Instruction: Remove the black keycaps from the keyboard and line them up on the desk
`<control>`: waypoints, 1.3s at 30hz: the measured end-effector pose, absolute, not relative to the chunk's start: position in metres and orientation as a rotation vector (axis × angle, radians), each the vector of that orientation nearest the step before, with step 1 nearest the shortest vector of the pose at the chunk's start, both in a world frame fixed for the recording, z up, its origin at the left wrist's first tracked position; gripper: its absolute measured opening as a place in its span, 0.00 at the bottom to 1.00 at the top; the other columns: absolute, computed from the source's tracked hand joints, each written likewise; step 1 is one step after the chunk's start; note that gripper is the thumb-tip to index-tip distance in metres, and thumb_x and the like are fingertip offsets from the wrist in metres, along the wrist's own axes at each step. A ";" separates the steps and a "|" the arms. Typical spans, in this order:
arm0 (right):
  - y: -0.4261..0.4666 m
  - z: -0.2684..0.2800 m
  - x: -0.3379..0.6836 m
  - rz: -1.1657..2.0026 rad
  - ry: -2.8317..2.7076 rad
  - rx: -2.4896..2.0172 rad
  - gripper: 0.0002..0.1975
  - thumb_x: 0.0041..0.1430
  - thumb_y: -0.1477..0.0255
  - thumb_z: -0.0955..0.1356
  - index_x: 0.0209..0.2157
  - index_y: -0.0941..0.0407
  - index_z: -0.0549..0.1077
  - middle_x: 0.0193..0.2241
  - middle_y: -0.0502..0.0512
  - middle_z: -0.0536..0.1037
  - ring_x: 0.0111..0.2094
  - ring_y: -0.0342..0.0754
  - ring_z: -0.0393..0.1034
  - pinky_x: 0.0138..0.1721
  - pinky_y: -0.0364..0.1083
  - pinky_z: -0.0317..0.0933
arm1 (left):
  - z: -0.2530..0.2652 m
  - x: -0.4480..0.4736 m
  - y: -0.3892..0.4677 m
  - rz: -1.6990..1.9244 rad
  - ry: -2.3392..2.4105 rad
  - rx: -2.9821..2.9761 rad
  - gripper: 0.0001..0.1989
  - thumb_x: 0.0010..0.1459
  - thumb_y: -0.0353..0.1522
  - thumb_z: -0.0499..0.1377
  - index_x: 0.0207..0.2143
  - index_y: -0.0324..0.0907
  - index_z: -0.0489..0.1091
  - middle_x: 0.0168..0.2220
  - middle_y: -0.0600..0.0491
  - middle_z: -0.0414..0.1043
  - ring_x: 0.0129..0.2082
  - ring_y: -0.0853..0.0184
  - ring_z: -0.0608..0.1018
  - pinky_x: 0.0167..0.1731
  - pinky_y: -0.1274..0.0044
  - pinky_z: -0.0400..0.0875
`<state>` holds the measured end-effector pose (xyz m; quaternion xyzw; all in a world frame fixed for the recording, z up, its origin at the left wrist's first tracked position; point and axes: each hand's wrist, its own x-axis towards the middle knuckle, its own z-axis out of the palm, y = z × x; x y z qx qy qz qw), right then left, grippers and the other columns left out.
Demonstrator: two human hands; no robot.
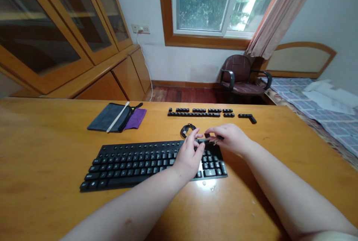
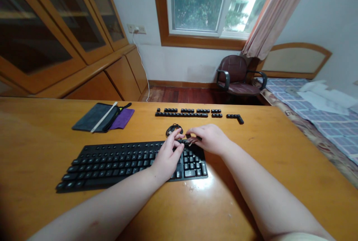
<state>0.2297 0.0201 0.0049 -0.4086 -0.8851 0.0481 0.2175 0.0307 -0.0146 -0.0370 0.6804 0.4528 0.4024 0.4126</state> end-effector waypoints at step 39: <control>0.075 -0.025 0.409 0.258 -1.870 -2.445 0.15 0.41 0.64 0.70 0.34 0.53 0.77 0.25 0.53 0.76 0.27 0.49 0.69 0.26 0.43 0.56 | -0.034 0.031 -0.016 0.957 1.096 1.745 0.19 0.59 0.30 0.52 0.53 0.40 0.60 0.43 0.47 0.70 0.47 0.64 0.71 0.52 0.69 0.62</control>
